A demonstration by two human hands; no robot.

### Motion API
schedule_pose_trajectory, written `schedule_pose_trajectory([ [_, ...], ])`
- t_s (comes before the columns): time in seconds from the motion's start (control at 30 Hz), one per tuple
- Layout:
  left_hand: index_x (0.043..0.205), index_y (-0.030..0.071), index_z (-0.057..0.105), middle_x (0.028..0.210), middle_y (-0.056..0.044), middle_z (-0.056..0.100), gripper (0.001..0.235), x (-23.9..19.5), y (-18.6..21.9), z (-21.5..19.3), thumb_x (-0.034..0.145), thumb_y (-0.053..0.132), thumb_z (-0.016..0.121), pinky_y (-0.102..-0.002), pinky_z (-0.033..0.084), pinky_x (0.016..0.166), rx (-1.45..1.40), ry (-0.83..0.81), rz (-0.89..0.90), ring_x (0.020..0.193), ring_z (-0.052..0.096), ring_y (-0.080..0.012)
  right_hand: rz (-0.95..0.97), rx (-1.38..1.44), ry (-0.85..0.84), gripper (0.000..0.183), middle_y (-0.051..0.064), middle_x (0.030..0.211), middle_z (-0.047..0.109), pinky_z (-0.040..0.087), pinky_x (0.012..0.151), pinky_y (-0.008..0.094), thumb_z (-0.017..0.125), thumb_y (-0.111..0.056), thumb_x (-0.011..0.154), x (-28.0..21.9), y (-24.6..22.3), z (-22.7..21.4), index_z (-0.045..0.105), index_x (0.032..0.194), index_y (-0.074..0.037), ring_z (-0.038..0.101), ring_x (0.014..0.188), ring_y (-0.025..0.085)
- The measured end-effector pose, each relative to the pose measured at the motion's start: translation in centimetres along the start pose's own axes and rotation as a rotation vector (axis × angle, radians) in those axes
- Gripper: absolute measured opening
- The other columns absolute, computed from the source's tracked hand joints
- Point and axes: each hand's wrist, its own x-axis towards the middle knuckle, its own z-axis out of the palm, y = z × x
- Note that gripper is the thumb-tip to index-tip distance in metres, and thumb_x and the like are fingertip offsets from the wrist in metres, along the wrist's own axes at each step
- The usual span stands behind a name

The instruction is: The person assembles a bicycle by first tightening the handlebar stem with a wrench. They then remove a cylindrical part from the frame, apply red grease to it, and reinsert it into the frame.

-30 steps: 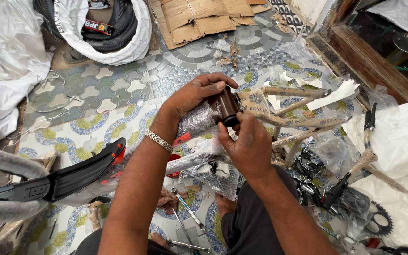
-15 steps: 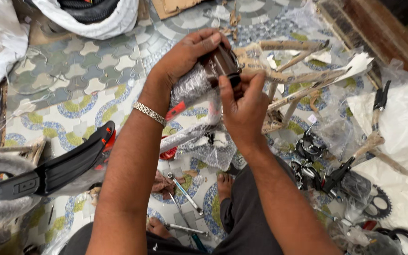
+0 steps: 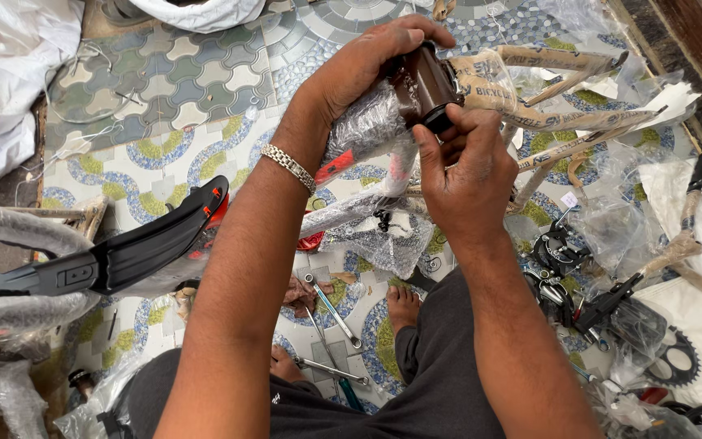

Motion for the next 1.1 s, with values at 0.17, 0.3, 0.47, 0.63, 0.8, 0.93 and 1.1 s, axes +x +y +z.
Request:
schedule_pose_trajectory([
  [0.17, 0.132, 0.012, 0.065, 0.128, -0.012, 0.070, 0.051, 0.2, -0.2, -0.3, 0.105, 0.051, 0.048, -0.034, 0.060, 0.099, -0.053, -0.050, 0.017, 0.112, 0.073, -0.0207, 0.222, 0.373, 0.108, 0.031, 0.006, 0.085, 0.062, 0.057, 0.059, 0.026, 0.066, -0.021, 0.112, 0.7, -0.3, 1.7, 0.038, 0.120, -0.009, 0.066, 0.067, 0.014],
  [0.3, 0.123, 0.011, 0.066, 0.114, -0.009, 0.073, 0.040, 0.0, 0.2, 0.5, 0.104, 0.044, 0.052, -0.033, 0.059, 0.083, 0.216, 0.305, -0.013, 0.096, 0.071, -0.0167, 0.688, 0.933, 0.172, 0.037, 0.005, 0.077, 0.060, 0.052, 0.048, 0.027, 0.066, -0.027, 0.105, 0.7, -1.5, 2.3, 0.036, 0.116, -0.008, 0.060, 0.056, 0.013],
  [0.47, 0.120, -0.001, 0.056, 0.105, -0.011, 0.057, 0.026, -10.9, -1.8, 4.6, 0.101, 0.008, 0.072, -0.045, 0.044, 0.080, 1.211, 0.850, 0.505, 0.091, 0.055, -0.0281, 0.393, 0.660, 0.031, 0.047, 0.008, 0.098, 0.068, 0.060, 0.063, 0.026, 0.073, -0.033, 0.111, -0.2, -0.7, 1.3, 0.035, 0.125, -0.008, 0.070, 0.076, 0.014],
  [0.63, 0.091, 0.009, 0.069, 0.086, -0.007, 0.061, 0.021, -24.3, -11.6, 13.9, 0.094, 0.028, 0.074, -0.040, 0.049, 0.074, 1.056, -0.263, 0.364, 0.084, 0.059, -0.0236, 0.149, 0.348, -0.002, 0.046, 0.010, 0.100, 0.069, 0.061, 0.068, 0.020, 0.074, -0.031, 0.117, -0.1, 0.9, 1.3, 0.036, 0.129, -0.007, 0.075, 0.085, 0.013],
  [0.8, 0.094, 0.012, 0.071, 0.106, -0.011, 0.069, 0.014, -32.0, -28.8, 7.1, 0.089, 0.023, 0.064, -0.045, 0.051, 0.100, 1.229, -0.433, -0.495, 0.106, 0.065, -0.0311, 0.136, 0.352, 0.020, 0.044, 0.013, 0.102, 0.069, 0.060, 0.067, 0.019, 0.075, -0.025, 0.115, -0.1, 1.0, 1.4, 0.037, 0.126, -0.005, 0.075, 0.086, 0.014],
  [0.93, 0.102, 0.013, 0.069, 0.114, -0.012, 0.067, 0.019, -31.8, -34.8, 3.1, 0.089, 0.026, 0.066, -0.046, 0.049, 0.103, 1.302, -0.159, -0.981, 0.113, 0.062, -0.0319, 0.125, 0.303, 0.020, 0.042, 0.015, 0.100, 0.072, 0.066, 0.070, 0.022, 0.076, -0.019, 0.110, -0.2, 1.1, 1.2, 0.041, 0.126, -0.005, 0.078, 0.086, 0.016],
  [1.1, 0.113, 0.014, 0.066, 0.124, -0.013, 0.064, 0.029, -29.3, -36.6, 1.7, 0.088, 0.030, 0.069, -0.048, 0.046, 0.107, 1.352, -0.113, -1.081, 0.121, 0.058, -0.0329, 0.112, 0.241, 0.013, 0.041, 0.017, 0.098, 0.073, 0.066, 0.069, 0.025, 0.076, -0.017, 0.103, 0.5, 0.7, 1.0, 0.042, 0.119, -0.002, 0.079, 0.089, 0.019],
])
